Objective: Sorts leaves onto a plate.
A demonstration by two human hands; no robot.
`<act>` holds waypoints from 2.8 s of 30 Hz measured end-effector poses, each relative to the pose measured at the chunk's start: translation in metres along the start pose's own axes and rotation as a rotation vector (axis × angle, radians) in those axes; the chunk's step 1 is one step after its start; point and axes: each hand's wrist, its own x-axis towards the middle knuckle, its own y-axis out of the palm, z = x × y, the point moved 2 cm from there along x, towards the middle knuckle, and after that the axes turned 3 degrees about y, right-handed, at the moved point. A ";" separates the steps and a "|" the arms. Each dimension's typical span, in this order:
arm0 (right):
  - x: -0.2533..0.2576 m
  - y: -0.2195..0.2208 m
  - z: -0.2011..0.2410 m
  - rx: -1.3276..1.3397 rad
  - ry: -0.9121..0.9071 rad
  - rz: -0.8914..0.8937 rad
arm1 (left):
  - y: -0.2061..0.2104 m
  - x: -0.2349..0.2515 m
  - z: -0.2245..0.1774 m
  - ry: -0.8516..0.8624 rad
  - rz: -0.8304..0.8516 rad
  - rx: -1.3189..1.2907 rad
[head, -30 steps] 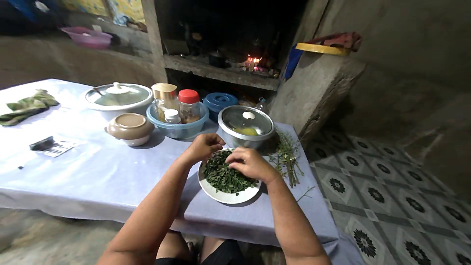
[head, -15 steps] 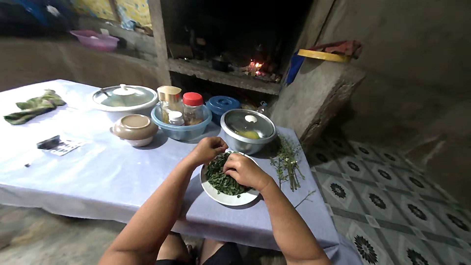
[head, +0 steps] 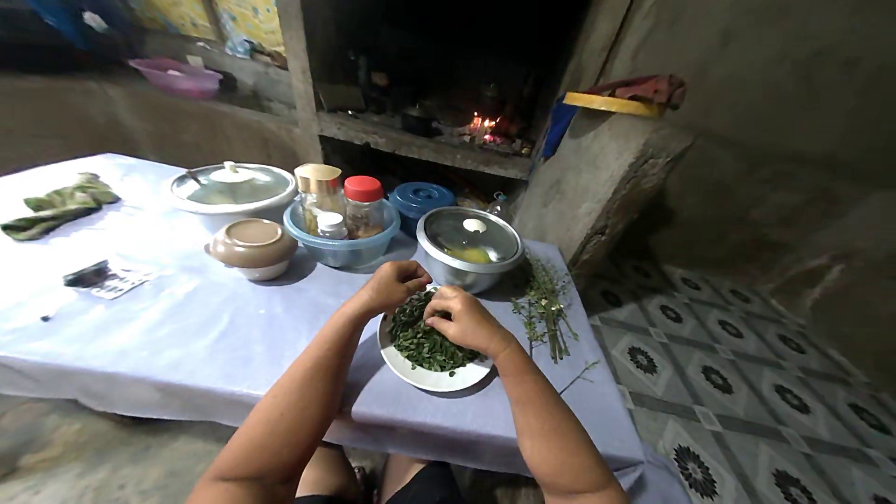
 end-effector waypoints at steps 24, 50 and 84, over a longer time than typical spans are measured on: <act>-0.002 -0.018 -0.021 0.534 0.316 -0.320 | 0.005 -0.005 -0.011 0.126 0.150 -0.325; 0.002 -0.011 -0.012 0.452 0.218 -0.356 | 0.005 -0.003 -0.007 0.166 0.127 -0.229; 0.001 -0.017 -0.011 0.246 0.238 -0.293 | 0.000 -0.003 -0.005 0.152 0.118 -0.172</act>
